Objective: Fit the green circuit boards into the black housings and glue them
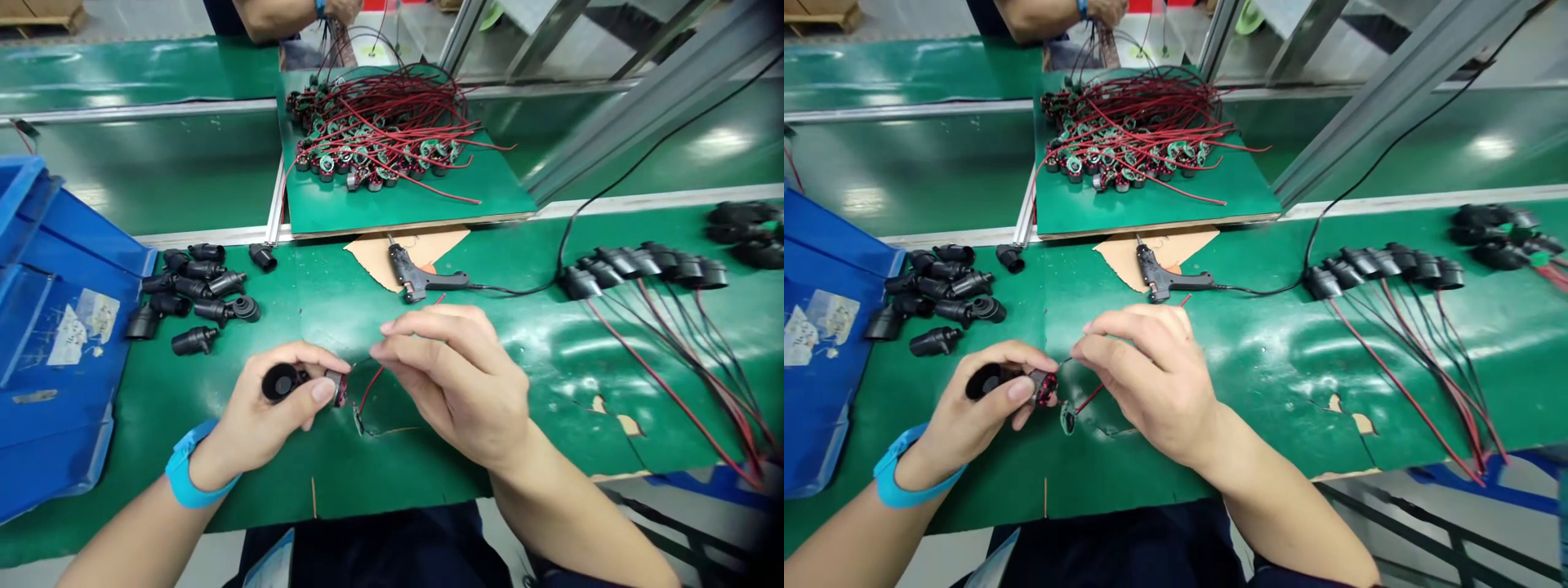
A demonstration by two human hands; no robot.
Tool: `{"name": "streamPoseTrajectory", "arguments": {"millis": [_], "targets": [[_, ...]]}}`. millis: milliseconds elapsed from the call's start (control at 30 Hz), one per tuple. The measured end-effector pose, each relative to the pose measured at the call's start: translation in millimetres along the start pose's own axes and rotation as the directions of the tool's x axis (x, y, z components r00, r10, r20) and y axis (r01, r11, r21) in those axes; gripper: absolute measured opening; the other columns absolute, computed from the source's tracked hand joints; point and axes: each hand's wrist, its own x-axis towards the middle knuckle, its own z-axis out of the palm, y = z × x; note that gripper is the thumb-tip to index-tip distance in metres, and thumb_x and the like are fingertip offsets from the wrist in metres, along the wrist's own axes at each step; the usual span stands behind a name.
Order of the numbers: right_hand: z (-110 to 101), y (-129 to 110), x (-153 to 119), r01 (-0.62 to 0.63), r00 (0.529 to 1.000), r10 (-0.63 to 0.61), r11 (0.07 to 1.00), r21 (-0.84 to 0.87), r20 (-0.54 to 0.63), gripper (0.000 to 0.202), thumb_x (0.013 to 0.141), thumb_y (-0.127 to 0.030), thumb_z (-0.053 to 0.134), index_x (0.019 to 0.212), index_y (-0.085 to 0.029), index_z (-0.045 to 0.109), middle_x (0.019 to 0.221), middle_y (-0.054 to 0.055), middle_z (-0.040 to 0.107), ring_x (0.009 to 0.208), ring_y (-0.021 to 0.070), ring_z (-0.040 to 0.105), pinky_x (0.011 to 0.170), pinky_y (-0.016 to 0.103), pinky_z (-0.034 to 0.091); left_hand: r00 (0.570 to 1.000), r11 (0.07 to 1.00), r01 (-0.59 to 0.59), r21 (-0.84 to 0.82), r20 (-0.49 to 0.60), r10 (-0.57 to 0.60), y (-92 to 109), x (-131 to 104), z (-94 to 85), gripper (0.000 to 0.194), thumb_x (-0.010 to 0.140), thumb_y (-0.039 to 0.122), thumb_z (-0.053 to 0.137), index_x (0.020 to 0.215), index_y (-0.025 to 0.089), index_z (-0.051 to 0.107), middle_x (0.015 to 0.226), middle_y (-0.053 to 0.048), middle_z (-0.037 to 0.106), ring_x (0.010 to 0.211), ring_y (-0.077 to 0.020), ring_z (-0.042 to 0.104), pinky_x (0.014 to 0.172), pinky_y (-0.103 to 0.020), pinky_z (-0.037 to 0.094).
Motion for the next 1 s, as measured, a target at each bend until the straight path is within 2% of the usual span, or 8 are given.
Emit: {"name": "streamPoseTrajectory", "arguments": {"millis": [133, 267, 600, 1000], "targets": [[2.0, 0.6, -1.1, -0.002, 1.000, 0.002, 0.999, -0.032, 0.002, 0.013, 0.097, -0.021, 0.064, 0.100, -0.032, 0.070, 0.100, 0.002, 0.073, 0.091, 0.0204, 0.068, 0.081, 0.040, 0.053, 0.991, 0.968, 0.128, -0.217, 0.069, -0.116, -1.2, 1.3, -1.4, 0.028, 0.092, 0.044, 0.071, 0.102, 0.018, 0.077, 0.067, -0.003, 0.072, 0.044, -0.0061, 0.050, 0.043, -0.018, 0.035], [2.2, 0.6, -1.7, -0.016, 1.000, 0.016, 0.999, -0.037, -0.004, 0.010, 0.098, -0.022, 0.064, 0.100, -0.031, 0.069, 0.100, 0.004, 0.070, 0.090, 0.0197, 0.068, 0.078, 0.039, 0.052, 0.978, 0.925, 0.202, -0.321, 0.120, -0.172, 0.3, 0.9, -3.1, 0.027, 0.091, 0.044, 0.072, 0.099, 0.020, 0.078, 0.067, -0.003, 0.074, 0.043, -0.0042, 0.049, 0.043, -0.015, 0.033], [0.0, -1.4, -3.3, -0.076, 0.996, 0.073, 0.994, 0.079, 0.049, 0.016, 0.096, -0.017, 0.066, 0.103, -0.031, 0.070, 0.104, 0.003, 0.068, 0.091, 0.0184, 0.067, 0.078, 0.037, 0.054, 0.965, 0.874, 0.255, -0.414, 0.169, -0.202, 2.9, 3.6, -0.9, 0.022, 0.091, 0.042, 0.073, 0.096, 0.022, 0.081, 0.065, -0.001, 0.074, 0.042, -0.0009, 0.047, 0.045, -0.012, 0.037], [-0.8, 1.2, -4.7, -0.055, 0.997, 0.047, 0.988, 0.145, 0.062, 0.020, 0.092, -0.010, 0.070, 0.104, -0.025, 0.071, 0.106, 0.003, 0.063, 0.093, 0.0160, 0.064, 0.078, 0.034, 0.049, 0.964, 0.861, 0.259, -0.437, 0.175, -0.201, 3.1, 3.1, 0.2, 0.024, 0.090, 0.041, 0.073, 0.095, 0.019, 0.081, 0.065, -0.003, 0.074, 0.041, -0.0014, 0.045, 0.044, -0.012, 0.035]]}}
